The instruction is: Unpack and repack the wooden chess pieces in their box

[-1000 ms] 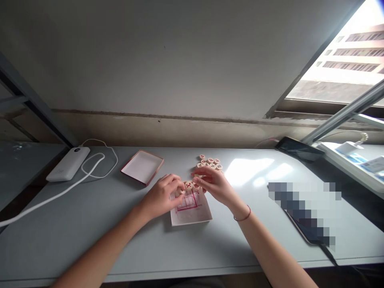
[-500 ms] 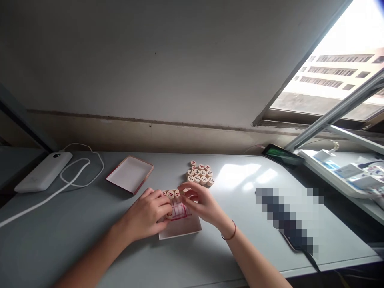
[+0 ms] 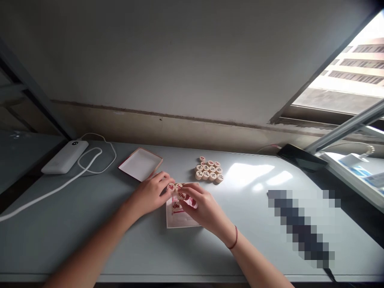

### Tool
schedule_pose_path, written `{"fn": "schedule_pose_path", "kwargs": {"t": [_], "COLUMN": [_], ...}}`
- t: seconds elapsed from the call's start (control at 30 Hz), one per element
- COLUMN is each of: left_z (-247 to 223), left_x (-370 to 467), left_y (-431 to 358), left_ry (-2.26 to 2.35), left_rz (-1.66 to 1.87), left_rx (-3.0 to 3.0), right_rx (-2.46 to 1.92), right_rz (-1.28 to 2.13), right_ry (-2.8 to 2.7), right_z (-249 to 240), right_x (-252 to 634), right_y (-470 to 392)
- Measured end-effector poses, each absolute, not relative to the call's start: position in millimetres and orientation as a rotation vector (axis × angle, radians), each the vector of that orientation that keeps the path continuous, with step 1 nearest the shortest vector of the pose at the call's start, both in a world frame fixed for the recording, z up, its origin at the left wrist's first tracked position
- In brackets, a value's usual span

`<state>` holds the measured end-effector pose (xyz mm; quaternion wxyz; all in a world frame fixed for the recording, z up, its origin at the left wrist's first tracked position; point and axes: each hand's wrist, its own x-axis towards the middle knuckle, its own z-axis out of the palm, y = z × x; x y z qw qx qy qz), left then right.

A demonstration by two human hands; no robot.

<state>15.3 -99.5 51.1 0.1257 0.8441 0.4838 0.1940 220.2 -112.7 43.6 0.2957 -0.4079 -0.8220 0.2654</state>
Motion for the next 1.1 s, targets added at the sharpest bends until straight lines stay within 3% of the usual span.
{"fn": "schedule_pose_path", "kwargs": {"t": [0.43, 0.7, 0.9, 1.1], "left_z": [36, 36, 34, 36], "left_x": [13, 14, 13, 16], "left_y": [-94, -94, -94, -98], "left_ry": [1.457, 1.419, 1.414, 1.413], "left_rz": [0.482, 0.448, 0.424, 0.505], "left_rx": [2.241, 2.247, 2.228, 2.206], "right_rx": [-1.189, -1.248, -1.324, -1.288], "right_rz": [0.479, 0.298, 0.44, 0.791], "right_ry": [-2.602, -2.511, -2.469, -2.313], "right_z": [40, 29, 25, 53], "right_x": [213, 201, 200, 213], "right_y": [-121, -114, -116, -106]}}
